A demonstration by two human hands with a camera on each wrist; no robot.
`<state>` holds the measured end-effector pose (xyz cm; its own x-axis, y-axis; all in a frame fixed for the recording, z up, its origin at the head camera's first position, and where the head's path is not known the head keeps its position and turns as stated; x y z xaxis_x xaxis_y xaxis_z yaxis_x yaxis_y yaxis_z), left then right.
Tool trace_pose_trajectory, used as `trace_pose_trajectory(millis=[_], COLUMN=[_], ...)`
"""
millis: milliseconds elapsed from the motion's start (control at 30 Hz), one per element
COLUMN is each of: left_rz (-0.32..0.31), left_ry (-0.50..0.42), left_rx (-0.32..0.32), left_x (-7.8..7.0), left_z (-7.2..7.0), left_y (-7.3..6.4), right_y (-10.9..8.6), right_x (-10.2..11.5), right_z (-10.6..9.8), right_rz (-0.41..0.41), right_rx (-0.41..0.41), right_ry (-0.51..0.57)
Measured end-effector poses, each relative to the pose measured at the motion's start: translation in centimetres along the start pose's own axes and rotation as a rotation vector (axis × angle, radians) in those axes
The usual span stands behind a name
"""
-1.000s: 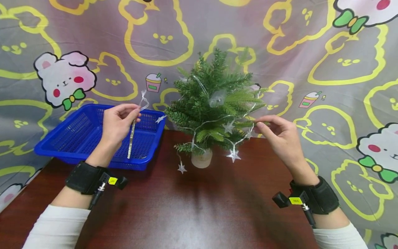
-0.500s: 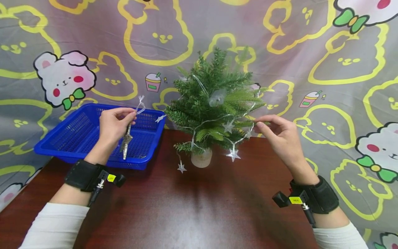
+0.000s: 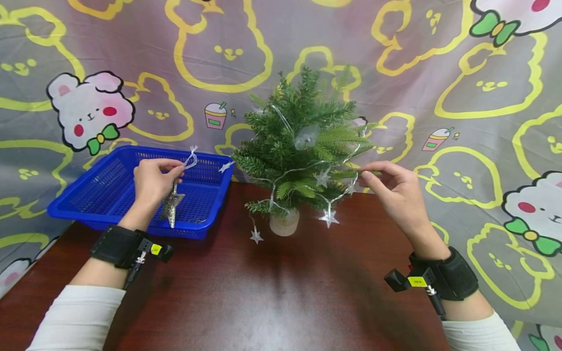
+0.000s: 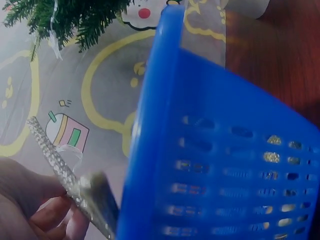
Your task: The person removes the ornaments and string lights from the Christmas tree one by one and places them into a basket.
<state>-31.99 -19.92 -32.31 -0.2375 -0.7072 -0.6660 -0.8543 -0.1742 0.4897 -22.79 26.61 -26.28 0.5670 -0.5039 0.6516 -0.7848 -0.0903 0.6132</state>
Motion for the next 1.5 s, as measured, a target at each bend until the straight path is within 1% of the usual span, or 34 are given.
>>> trace_pose_trajectory(millis=[133,267,533,733,833,933,1167,1267,1367,1500], left_rz=[-0.045,-0.068,-0.072,-0.062,-0.052,-0.059,-0.064,-0.083,-0.110,-0.111], left_ry=[0.007,0.025,0.139,0.199,0.227,0.233,0.236,0.248,0.278,0.315], left_rx=[-0.006,-0.025,-0.061,-0.035,-0.034,-0.031,-0.048,-0.016,0.058,0.148], left_x=[0.6,1.1,1.7,2.4,2.7,3.0,4.1,4.5,4.8,5.3], left_z=[-0.2,-0.4,-0.3,-0.2,-0.2,-0.2,-0.2,-0.3,-0.2,0.0], left_y=[0.2,0.4,0.6,0.9,1.0,1.1,1.1,1.0,0.8,0.7], right_y=[0.0,0.0,0.0,0.0,0.0,0.0,0.0,0.0,0.0,0.1], right_x=[0.0,0.0,0.0,0.0,0.0,0.0,-0.2,-0.2,-0.2,-0.1], right_z=[0.0,0.0,0.0,0.0,0.0,0.0,0.0,0.1,0.1,0.1], right_rz=[-0.002,-0.002,0.002,0.007,0.006,0.002,-0.003,0.002,0.011,0.028], right_rx=[0.002,0.006,0.002,-0.002,-0.001,0.002,0.006,0.007,0.002,-0.006], right_ry=[0.006,0.005,0.000,0.002,0.002,0.004,0.014,0.020,0.026,0.036])
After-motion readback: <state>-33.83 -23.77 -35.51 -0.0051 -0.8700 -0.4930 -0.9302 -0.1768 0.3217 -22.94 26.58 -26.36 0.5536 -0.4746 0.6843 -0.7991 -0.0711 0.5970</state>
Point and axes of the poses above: each hand's wrist, its own y-axis towards the middle knuckle, its own z-axis out of the palm, x = y × z, the point moved 1 cm from there along y, towards the middle knuckle
